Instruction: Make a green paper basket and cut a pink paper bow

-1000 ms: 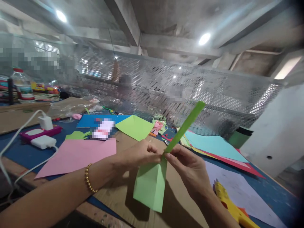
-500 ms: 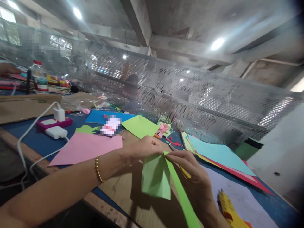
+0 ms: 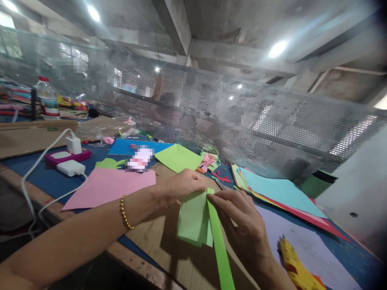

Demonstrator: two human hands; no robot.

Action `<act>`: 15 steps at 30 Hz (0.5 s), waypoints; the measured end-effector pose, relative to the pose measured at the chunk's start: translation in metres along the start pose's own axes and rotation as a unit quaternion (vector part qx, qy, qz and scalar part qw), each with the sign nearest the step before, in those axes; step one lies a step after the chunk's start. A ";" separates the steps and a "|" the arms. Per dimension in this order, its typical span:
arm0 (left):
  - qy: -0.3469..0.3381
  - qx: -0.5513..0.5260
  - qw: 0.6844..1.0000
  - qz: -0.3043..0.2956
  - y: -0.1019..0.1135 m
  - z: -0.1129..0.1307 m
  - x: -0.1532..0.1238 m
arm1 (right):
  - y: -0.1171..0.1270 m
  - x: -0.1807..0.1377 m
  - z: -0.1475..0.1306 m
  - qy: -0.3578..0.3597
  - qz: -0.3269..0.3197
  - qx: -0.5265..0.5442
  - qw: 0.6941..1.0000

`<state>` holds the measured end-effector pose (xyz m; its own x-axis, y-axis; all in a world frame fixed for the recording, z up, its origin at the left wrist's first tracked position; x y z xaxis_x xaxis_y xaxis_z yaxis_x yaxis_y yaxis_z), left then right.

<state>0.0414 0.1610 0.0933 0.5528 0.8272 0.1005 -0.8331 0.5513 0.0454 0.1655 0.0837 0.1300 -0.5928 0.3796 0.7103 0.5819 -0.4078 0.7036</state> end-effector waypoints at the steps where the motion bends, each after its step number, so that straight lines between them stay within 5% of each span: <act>1: 0.002 0.000 1.000 0.000 0.000 0.000 0.000 | 0.000 0.000 0.000 0.002 0.001 -0.002 1.000; 15: 0.018 0.006 1.000 0.004 -0.002 0.002 -0.003 | 0.002 0.001 -0.002 -0.008 0.009 -0.001 1.000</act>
<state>0.0409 0.1569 0.0953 0.5458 0.8353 0.0660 -0.8378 0.5429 0.0572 0.1650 0.0813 0.1319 -0.5724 0.3855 0.7237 0.5919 -0.4165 0.6901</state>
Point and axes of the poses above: each hand's wrist, its own x-axis towards the middle knuckle, its own y-axis out of the back of the hand, z = x × y, the point moved 7 cm from there along x, towards the middle knuckle, and after that the axes turned 5 degrees about -z, right-handed, at the moved point
